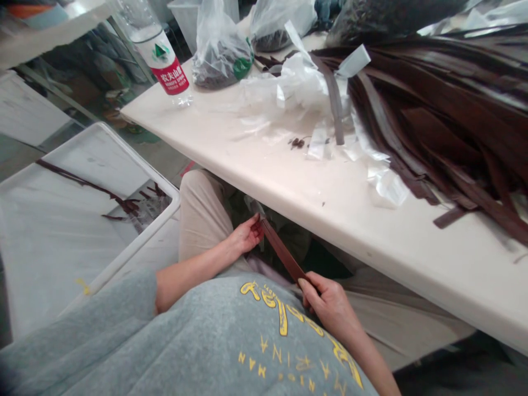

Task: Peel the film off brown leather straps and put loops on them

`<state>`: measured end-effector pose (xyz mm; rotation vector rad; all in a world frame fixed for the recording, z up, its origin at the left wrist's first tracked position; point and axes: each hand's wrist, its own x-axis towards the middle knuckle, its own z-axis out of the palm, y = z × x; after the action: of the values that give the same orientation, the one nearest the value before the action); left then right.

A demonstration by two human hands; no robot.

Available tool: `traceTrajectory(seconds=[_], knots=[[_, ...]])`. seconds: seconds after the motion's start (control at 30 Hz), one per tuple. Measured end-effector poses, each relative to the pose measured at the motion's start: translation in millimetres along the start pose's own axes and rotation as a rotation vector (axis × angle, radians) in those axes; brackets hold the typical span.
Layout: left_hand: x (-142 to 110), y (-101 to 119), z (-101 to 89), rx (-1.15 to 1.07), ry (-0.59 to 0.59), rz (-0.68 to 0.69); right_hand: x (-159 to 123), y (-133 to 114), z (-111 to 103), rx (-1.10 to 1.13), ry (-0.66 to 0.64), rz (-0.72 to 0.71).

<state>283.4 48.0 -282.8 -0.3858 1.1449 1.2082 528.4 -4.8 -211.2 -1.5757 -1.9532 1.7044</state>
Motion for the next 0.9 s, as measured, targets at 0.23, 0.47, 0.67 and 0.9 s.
traceTrajectory(seconds=[0.23,0.47,0.67,0.9], knots=[[-20,-14,-3.4,0.083,-0.107,-0.033,14,-8,2,-0.196,0.205,-0.036],[-43,-19,4.4,0.184,-0.299,0.018,56,-31,16,-0.171,0.221,-0.126],[-36,6,-9.6,0.114,-0.131,-0.056,28,-24,2,0.010,0.040,-0.072],[-51,-32,-14.2,0.240,-0.219,-0.288,35,-25,9,-0.184,0.172,-0.107]])
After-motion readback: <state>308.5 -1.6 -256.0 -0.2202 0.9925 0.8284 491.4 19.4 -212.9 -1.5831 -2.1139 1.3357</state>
